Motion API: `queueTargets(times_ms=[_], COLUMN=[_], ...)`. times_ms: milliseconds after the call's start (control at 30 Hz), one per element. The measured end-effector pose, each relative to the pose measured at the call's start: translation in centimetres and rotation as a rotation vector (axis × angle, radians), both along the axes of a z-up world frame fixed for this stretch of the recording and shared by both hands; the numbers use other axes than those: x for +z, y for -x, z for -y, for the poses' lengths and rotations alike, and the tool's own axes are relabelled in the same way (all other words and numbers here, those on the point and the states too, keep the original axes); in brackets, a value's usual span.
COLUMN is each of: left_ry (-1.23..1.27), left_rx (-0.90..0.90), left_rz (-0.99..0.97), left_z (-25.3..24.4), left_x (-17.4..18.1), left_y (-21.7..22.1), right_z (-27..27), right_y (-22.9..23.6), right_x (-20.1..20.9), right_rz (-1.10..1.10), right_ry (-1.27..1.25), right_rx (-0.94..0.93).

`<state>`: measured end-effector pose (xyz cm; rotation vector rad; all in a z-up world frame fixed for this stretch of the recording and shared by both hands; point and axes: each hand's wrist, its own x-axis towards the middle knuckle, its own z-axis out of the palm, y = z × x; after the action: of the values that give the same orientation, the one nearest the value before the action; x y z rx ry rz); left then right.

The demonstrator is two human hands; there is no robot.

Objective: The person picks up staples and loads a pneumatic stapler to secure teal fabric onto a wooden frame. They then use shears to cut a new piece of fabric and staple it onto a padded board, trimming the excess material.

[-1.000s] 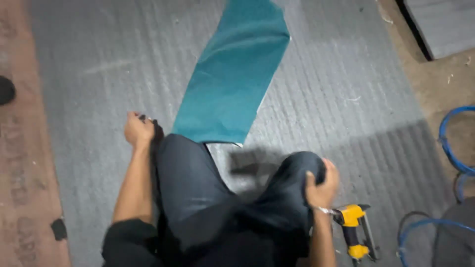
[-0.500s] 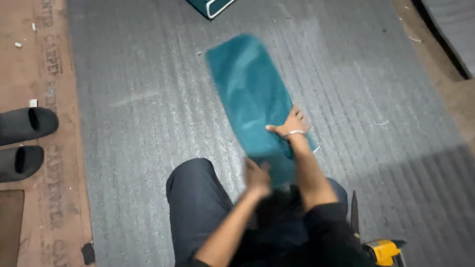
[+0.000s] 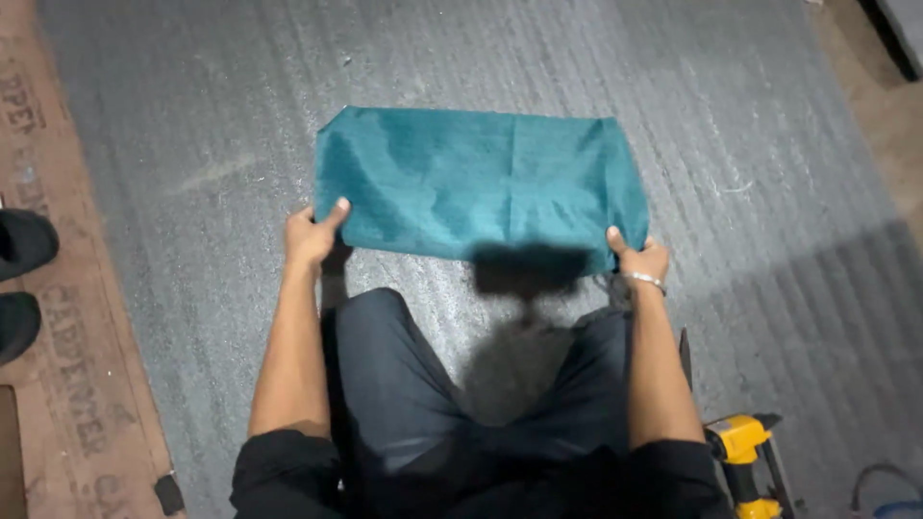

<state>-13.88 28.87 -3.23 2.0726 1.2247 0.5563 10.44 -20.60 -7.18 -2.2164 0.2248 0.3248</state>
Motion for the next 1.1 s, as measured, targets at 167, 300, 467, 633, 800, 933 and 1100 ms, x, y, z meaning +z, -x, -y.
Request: queueTargets(times_ms=[167,300,467,633,800,933,1100], left_ry=[0.309,0.621,0.529,0.57,0.138,0.252,0.648], left_rx=[-0.089,-0.003,-0.052,-0.011,-0.084,0.123,0.356], left_rz=[0.029,0.231,0.209,0.13,-0.237,-0.064,0.143], left_z=[1.1,2.4,2.7,4.9,12.7,24.4,32.8], left_x=[-1.0,-1.8,-1.5,-3.0,-2.0,-3.7,-7.9], left_y=[3.5,4.5,4.8,5.5,2.2,2.5,5.5], right_z=[0.9,1.8,0.5,-0.8,-2.7,-5.6,-6.2], right_y=[0.7,0.1,-1.6,-6.6,-16.8,-22.3,-24.6], right_x=[1.2,-3.3,-3.0,-3.7,-9.8,-8.7,-9.6], right_rz=[0.039,-0.019,-0.04,0.176,0.565,0.334,0.314], right_ry=[0.115,-0.094,-0.458,-0.412,-0.067,-0.121,0.017], right_rx=[-0.032,-0.044,-0.145,-0.103,-0.158,-0.262,-0.105])
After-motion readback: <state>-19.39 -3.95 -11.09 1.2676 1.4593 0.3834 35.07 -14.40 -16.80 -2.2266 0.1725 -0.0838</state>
